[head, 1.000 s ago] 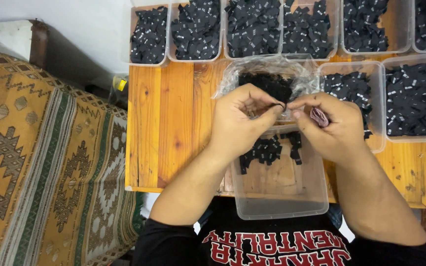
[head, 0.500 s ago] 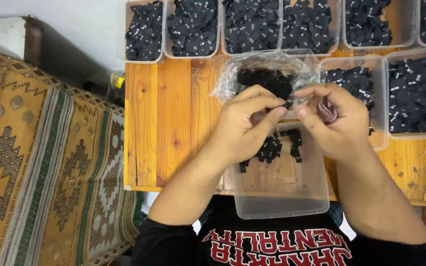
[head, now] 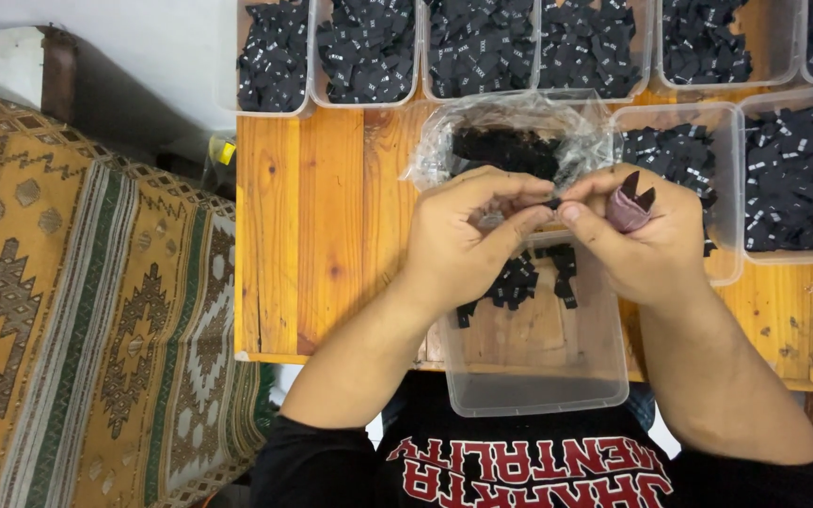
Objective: The person repeatedly picks small black fabric pieces from a plastic bag, folds each piece by hand, and places the folded pieces into a clear plastic container. The process continues with multiple pieces throughout the clip.
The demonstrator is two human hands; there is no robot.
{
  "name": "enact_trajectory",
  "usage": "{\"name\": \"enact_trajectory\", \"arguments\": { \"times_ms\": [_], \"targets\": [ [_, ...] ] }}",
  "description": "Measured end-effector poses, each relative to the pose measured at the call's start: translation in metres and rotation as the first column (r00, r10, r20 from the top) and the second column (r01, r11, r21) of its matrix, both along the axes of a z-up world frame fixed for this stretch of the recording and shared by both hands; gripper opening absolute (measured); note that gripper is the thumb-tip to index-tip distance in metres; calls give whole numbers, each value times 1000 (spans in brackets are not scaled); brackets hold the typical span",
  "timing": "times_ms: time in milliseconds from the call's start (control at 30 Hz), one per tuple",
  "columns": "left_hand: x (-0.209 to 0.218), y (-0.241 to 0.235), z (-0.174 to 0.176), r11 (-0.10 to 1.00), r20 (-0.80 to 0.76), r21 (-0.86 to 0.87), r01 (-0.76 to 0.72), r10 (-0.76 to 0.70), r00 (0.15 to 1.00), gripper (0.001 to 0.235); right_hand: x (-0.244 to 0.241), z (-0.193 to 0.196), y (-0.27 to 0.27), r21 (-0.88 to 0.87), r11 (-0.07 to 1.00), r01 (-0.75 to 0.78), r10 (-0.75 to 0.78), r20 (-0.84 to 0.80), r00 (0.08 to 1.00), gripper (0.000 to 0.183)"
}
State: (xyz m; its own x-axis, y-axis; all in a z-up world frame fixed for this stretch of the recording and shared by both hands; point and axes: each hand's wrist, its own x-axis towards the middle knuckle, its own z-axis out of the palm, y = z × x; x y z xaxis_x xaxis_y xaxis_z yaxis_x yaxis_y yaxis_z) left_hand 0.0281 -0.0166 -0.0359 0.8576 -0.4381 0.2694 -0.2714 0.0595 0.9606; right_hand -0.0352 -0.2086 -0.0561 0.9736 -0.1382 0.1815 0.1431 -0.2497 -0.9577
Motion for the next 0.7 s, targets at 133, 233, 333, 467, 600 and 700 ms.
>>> {"name": "enact_trajectory", "arguments": {
  "times_ms": [133, 233, 333, 467, 600, 700],
  "targets": [
    [3, 1, 1, 1000, 92, 26, 2, -4, 996, 14, 0, 4, -2, -30, 999, -33, 33, -18, 999, 3],
    [1, 0, 1, 999, 90, 33, 26, -29, 996, 15, 2, 4, -3, -1, 998, -58, 58, -35, 998, 2],
    [2, -2, -2, 999, 93, 31, 39, -42, 995, 16, 3, 5, -2, -21, 999, -49, 48, -38, 998, 2],
    [4, -2, -11, 999, -36, -52, 6, -8, 999, 12, 2, 12, -4, -37, 996, -77, 77, -12, 997, 23],
    [7, -1, -12, 984, -194, -176, 26, -60, 979, 8, 0, 16, -8, -31, 978, -206, 206, -30, 978, 47],
    [8, 1, -11, 985, -182, -172, 34, -65, 981, 6, 2, 12, -13, -399, 898, -188, 199, -15, 980, 34]
  ]
}}
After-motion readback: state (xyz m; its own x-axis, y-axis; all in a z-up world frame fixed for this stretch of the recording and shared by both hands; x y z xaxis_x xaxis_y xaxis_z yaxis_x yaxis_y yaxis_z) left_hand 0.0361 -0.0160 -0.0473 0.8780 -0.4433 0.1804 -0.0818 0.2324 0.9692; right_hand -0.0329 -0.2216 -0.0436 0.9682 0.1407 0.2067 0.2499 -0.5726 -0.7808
